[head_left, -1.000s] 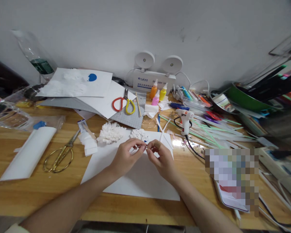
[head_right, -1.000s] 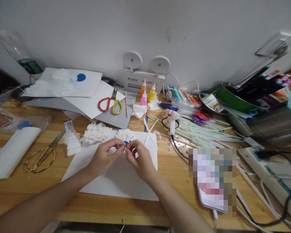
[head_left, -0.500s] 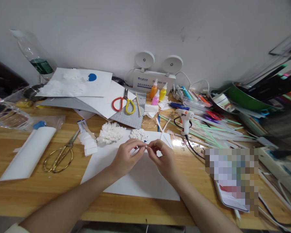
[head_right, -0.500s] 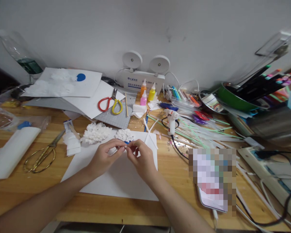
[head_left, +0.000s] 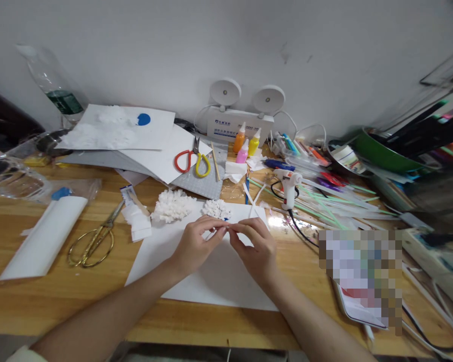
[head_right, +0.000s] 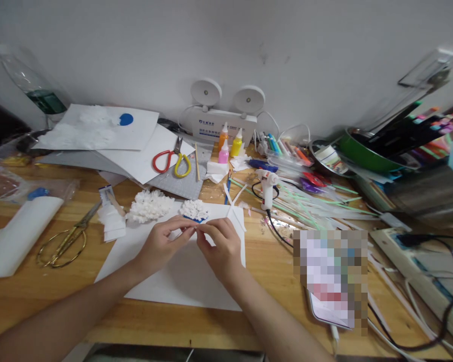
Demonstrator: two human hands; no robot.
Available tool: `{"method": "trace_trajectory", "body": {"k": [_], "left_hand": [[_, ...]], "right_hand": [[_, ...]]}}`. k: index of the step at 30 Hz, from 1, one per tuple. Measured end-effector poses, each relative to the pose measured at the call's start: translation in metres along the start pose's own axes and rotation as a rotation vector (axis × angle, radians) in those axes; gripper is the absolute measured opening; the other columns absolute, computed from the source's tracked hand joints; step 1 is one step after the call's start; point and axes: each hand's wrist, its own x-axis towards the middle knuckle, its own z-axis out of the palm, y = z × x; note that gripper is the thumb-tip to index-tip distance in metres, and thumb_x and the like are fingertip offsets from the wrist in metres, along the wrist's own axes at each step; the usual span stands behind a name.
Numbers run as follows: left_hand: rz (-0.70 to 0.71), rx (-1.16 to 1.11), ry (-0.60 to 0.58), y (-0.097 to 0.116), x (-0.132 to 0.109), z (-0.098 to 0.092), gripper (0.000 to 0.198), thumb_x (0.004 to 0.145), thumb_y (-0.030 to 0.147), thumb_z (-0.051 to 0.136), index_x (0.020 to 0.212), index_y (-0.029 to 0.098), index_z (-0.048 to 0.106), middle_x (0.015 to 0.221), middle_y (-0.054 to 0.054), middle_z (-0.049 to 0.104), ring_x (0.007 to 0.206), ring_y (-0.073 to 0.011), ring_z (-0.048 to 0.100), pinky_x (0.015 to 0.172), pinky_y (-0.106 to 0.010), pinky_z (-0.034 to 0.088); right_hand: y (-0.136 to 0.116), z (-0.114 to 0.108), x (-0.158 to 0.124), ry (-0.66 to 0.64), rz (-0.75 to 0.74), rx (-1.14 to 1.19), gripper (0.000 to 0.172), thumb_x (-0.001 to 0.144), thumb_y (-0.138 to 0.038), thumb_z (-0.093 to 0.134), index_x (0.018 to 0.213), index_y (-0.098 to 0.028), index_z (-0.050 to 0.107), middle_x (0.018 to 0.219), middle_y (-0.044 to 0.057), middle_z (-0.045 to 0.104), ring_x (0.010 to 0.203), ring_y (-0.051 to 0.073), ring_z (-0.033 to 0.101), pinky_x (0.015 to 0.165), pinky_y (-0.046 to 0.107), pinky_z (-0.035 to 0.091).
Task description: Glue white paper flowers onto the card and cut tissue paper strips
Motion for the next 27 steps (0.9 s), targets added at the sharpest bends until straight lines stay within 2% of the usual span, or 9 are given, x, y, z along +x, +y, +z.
{"method": "trace_trajectory", "body": {"k": [7,14,20,27], "left_hand": [[-0.043,0.045,0.054,-0.0013,0.0022,-0.0019,0.013,0.076,0.025,0.052,0.081,0.018,0.062,0.08,-0.002,0.064,0.074,-0.0138,0.056,0.069,-0.026,0.044],[-0.012,0.047,0.004,-0.0022,0.0013,-0.0014,0.014,0.078,0.025,0.05,0.082,0.017,0.06,0.079,-0.002,0.062,0.074,-0.0132,0.055,0.07,-0.026,0.043],[0.001,0.046,0.005,-0.0026,0.0011,-0.0016,0.014,0.078,0.024,0.049,0.083,0.018,0.061,0.08,-0.003,0.062,0.074,-0.0132,0.055,0.07,-0.026,0.044],[-0.021,0.013,0.003,-0.0026,0.0002,-0.0009,0.015,0.077,0.023,0.05,0.084,0.018,0.063,0.08,-0.003,0.063,0.076,-0.0138,0.056,0.07,-0.026,0.044]], "right_hand": [[0.0017,0.001,0.0028,-0.101,0.105,0.068,0.011,0.075,-0.01,0.051,0.072,-0.02,0.049,0.067,0.001,0.052,0.063,0.014,0.047,0.057,0.027,0.04],[0.0003,0.0006,0.0018,-0.21,0.132,0.149,0.011,0.077,-0.01,0.048,0.076,-0.02,0.046,0.069,0.001,0.052,0.066,0.014,0.047,0.059,0.026,0.04],[0.0004,0.0001,0.0014,-0.204,0.153,0.121,0.009,0.077,-0.012,0.049,0.078,-0.021,0.049,0.069,0.0,0.053,0.065,0.014,0.049,0.059,0.026,0.041],[-0.0011,-0.0028,0.0032,-0.128,0.143,0.084,0.008,0.075,-0.012,0.054,0.075,-0.02,0.054,0.066,0.001,0.057,0.064,0.014,0.05,0.057,0.027,0.042]]}}
